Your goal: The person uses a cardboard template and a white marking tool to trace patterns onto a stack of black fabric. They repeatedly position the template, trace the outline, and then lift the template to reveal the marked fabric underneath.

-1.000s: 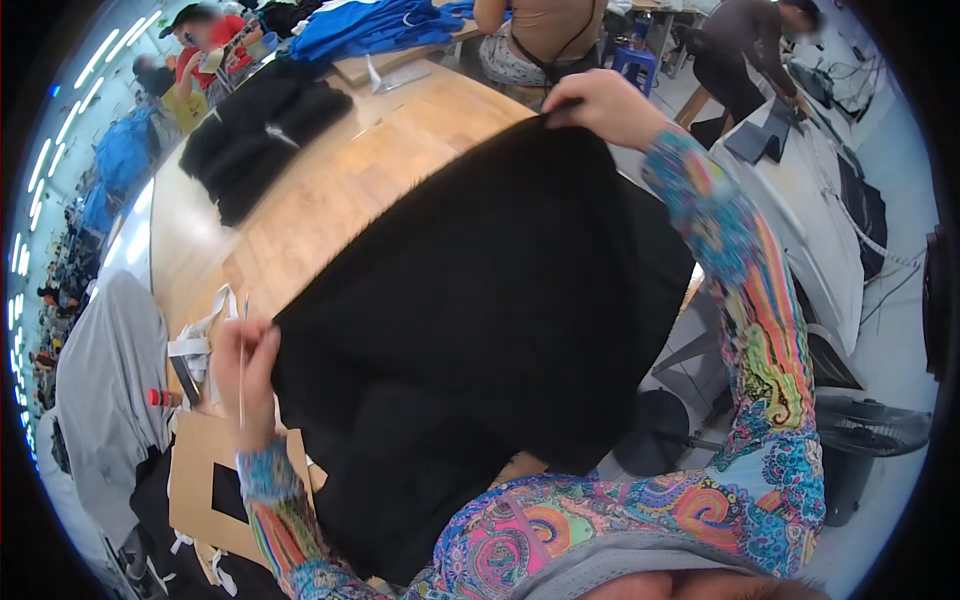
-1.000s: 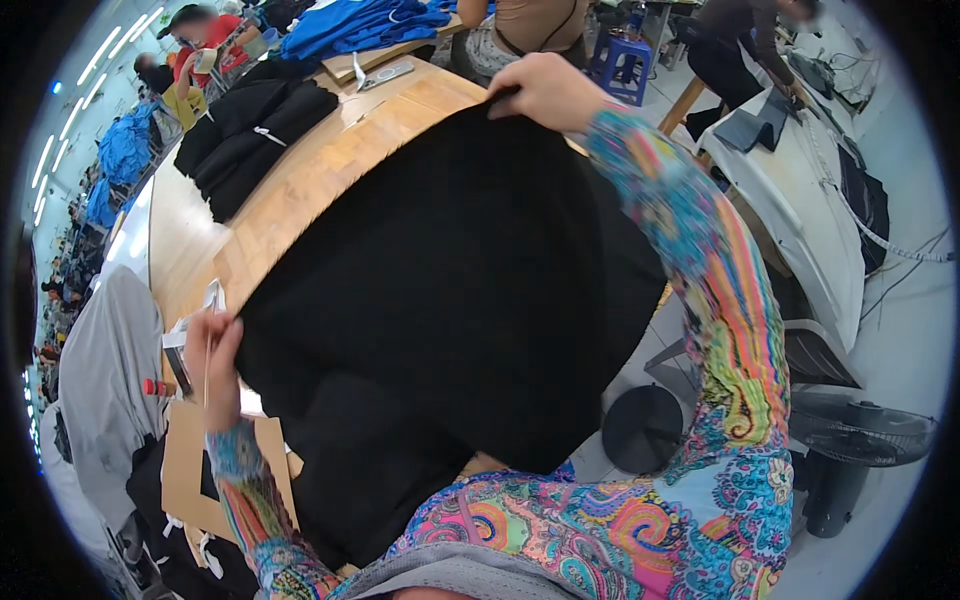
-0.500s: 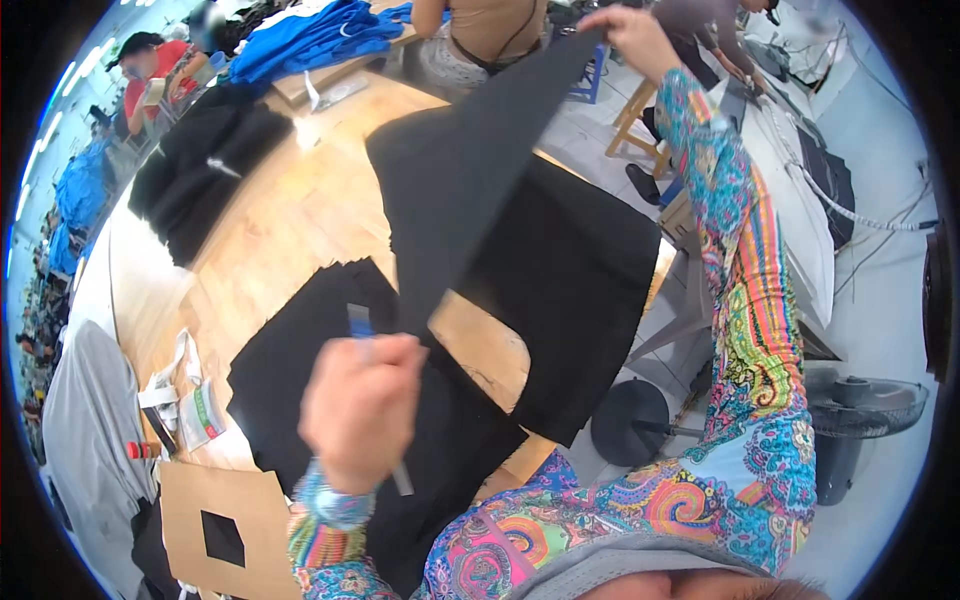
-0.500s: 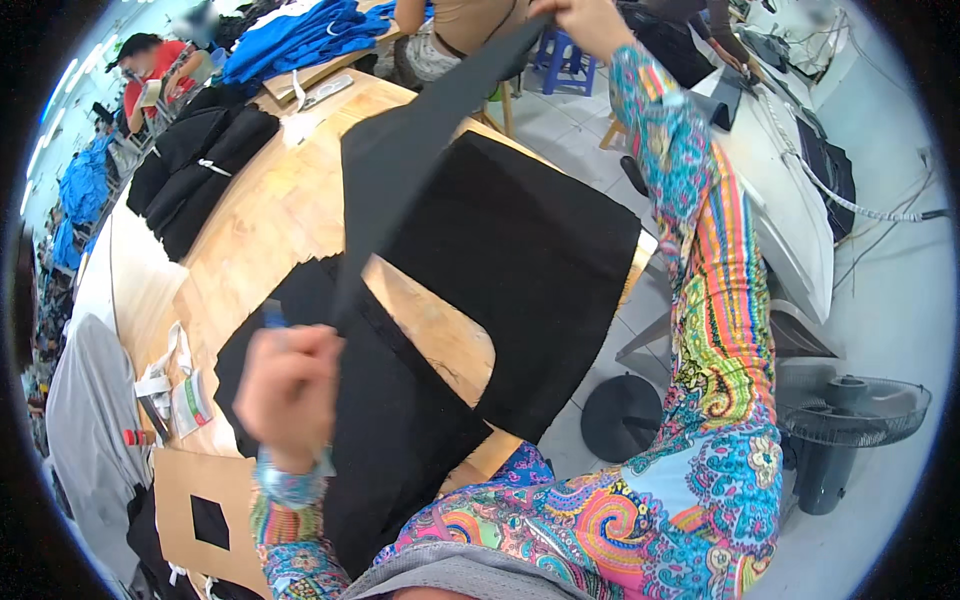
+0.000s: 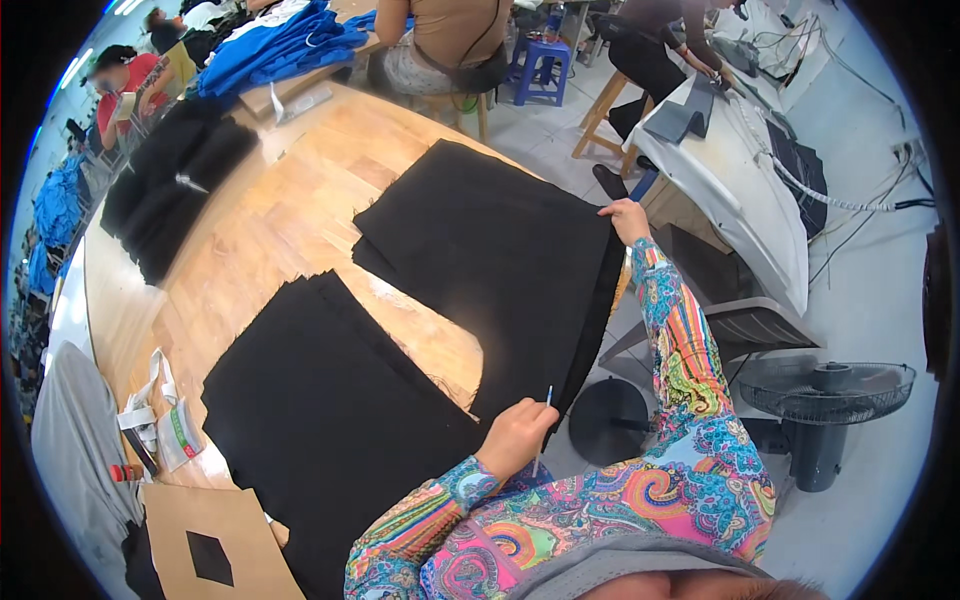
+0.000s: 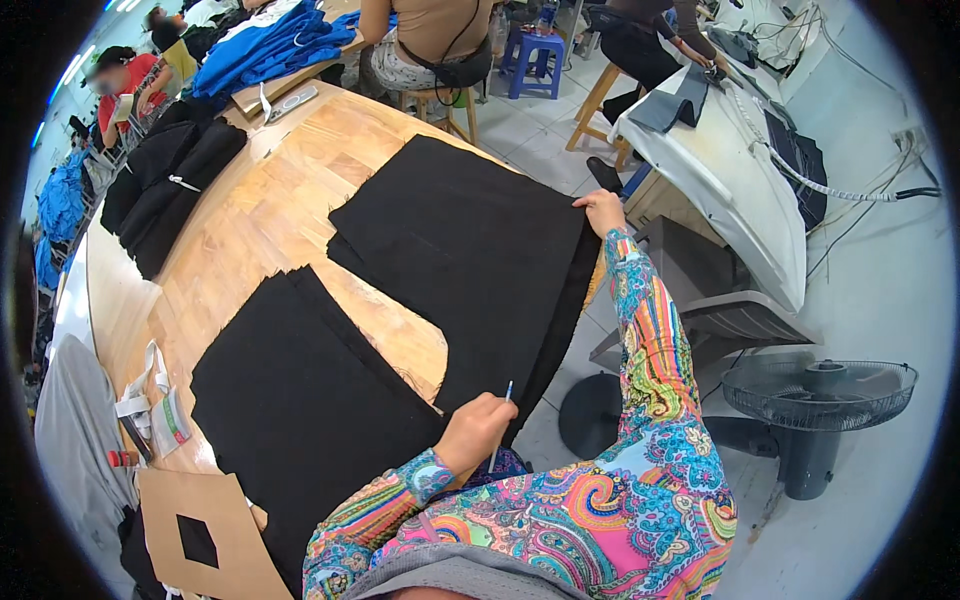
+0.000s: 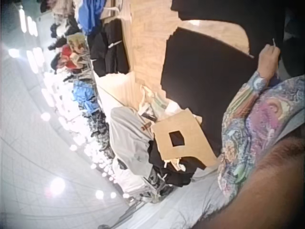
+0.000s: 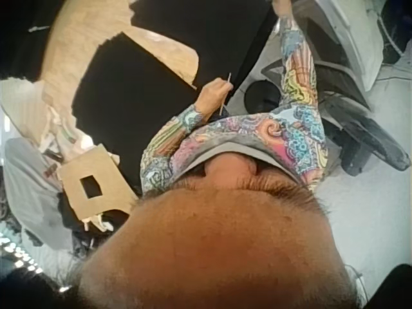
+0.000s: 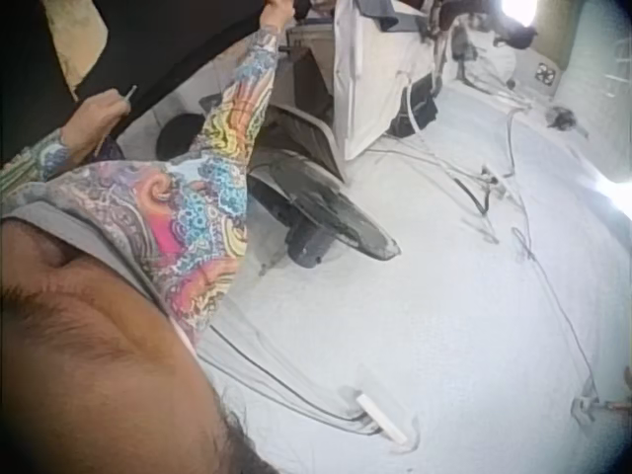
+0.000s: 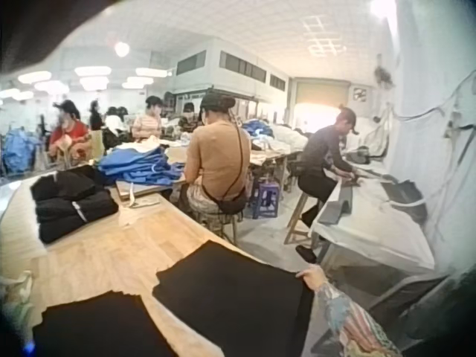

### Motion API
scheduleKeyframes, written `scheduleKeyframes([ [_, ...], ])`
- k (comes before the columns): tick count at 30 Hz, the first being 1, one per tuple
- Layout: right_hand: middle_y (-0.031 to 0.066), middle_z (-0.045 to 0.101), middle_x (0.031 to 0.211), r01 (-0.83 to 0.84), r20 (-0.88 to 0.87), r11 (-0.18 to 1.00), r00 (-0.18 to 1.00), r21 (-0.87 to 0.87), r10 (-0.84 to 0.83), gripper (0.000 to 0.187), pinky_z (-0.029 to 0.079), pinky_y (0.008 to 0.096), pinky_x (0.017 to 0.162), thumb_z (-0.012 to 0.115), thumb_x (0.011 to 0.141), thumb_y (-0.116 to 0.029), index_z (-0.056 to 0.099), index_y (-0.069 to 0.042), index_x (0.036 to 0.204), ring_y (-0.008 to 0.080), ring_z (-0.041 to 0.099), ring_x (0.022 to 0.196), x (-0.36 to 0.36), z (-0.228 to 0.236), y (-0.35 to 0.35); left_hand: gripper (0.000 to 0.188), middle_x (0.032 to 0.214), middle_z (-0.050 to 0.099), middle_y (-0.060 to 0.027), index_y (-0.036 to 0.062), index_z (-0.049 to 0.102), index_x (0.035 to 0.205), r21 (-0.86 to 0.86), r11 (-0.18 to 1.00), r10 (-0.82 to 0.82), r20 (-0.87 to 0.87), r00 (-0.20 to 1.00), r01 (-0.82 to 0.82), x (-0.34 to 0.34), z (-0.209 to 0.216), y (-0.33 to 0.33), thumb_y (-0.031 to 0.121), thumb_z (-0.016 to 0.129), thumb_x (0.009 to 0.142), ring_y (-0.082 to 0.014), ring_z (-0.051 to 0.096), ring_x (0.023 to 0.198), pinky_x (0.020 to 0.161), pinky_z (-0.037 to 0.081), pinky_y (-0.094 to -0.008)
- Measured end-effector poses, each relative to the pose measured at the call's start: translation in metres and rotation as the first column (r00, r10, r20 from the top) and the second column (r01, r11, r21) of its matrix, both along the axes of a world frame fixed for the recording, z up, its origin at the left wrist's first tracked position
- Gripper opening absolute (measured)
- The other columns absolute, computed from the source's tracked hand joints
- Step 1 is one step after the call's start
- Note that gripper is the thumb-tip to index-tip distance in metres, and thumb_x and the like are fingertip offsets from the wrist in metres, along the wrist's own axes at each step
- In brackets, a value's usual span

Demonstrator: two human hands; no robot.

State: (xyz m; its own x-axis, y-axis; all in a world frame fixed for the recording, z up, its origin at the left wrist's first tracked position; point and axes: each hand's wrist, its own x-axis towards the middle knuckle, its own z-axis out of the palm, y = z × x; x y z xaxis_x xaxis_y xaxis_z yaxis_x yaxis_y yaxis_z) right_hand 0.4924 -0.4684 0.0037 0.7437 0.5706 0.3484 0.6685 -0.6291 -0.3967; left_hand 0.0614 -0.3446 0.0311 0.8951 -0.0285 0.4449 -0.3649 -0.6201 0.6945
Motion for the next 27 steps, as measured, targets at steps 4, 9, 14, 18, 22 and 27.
scheduleKeyframes([
  [4, 0.0131, 0.063, 0.091, 0.038, 0.069, 0.999, 0.997, 0.025, -0.040, 0.027, 0.048, 0.0383, 0.081, 0.055, 0.069, 0.002, 0.073, -0.014, 0.081, 0.0313, 0.060, 0.086, 0.000, -0.006, -0.015, 0.017, 0.076, 0.053, -0.0074, 0.0054, 0.053, 0.084, -0.006, 0.999, -0.052, -0.002, 0.999, 0.052, 0.005, -0.005, -0.014, 0.000, 0.058, 0.069, -0.0242, 0.055, 0.074, 0.064, 0.048, -0.0339],
  [9, 0.0132, 0.064, 0.087, 0.049, 0.058, 0.997, 0.997, 0.064, -0.053, 0.027, 0.049, 0.0390, 0.080, 0.056, 0.068, 0.003, 0.073, -0.014, 0.080, 0.0317, 0.060, 0.083, 0.002, -0.015, -0.030, 0.016, 0.077, 0.053, -0.0080, 0.0048, 0.052, 0.085, -0.030, 0.995, -0.096, -0.041, 0.995, 0.094, 0.006, -0.007, -0.025, 0.000, 0.056, 0.071, -0.0253, 0.055, 0.077, 0.067, 0.049, -0.0345],
  [14, 0.0118, 0.065, 0.096, 0.200, 0.064, 0.978, 0.979, -0.063, -0.196, 0.029, 0.048, 0.0388, 0.084, 0.053, 0.071, 0.000, 0.073, -0.016, 0.084, 0.0308, 0.059, 0.091, 0.011, -0.021, -0.039, 0.013, 0.081, 0.057, -0.0101, 0.0033, 0.055, 0.088, -0.158, 0.964, -0.227, -0.081, 0.970, 0.212, 0.004, -0.009, -0.029, 0.005, 0.062, 0.076, -0.0285, 0.058, 0.081, 0.070, 0.049, -0.0366],
  [18, 0.0112, 0.060, 0.106, 0.319, 0.211, 0.946, 0.930, -0.056, -0.301, 0.035, 0.043, 0.0434, 0.090, 0.054, 0.070, 0.000, 0.069, -0.017, 0.097, 0.0333, 0.054, 0.101, 0.001, -0.010, -0.030, 0.013, 0.088, 0.061, -0.0117, 0.0024, 0.059, 0.090, -0.259, 0.963, -0.109, -0.103, 0.989, 0.079, -0.017, 0.015, -0.002, 0.010, 0.064, 0.081, -0.0302, 0.060, 0.083, 0.073, 0.050, -0.0355],
  [22, 0.0110, 0.058, 0.109, -0.039, 0.235, 0.995, 0.972, 0.089, 0.018, 0.025, 0.040, 0.0398, 0.093, 0.059, 0.076, -0.004, 0.066, -0.010, 0.099, 0.0309, 0.051, 0.105, -0.092, 0.027, 0.032, 0.014, 0.091, 0.064, -0.0122, 0.0022, 0.063, 0.096, -0.335, 0.831, 0.382, -0.239, 0.893, -0.445, -0.083, 0.016, 0.053, 0.011, 0.061, 0.085, -0.0283, 0.063, 0.085, 0.074, 0.052, -0.0338],
  [27, 0.0108, 0.059, 0.105, -0.437, 0.107, 0.890, 0.898, 0.128, 0.426, 0.019, 0.042, 0.0388, 0.090, 0.062, 0.075, -0.004, 0.066, -0.006, 0.094, 0.0295, 0.053, 0.104, -0.234, 0.051, 0.074, 0.008, 0.090, 0.065, -0.0112, 0.0018, 0.061, 0.090, -0.315, 0.371, 0.823, -0.324, 0.466, -0.874, -0.188, 0.020, 0.096, 0.003, 0.064, 0.083, -0.0150, 0.062, 0.074, 0.066, 0.049, -0.0259],
])
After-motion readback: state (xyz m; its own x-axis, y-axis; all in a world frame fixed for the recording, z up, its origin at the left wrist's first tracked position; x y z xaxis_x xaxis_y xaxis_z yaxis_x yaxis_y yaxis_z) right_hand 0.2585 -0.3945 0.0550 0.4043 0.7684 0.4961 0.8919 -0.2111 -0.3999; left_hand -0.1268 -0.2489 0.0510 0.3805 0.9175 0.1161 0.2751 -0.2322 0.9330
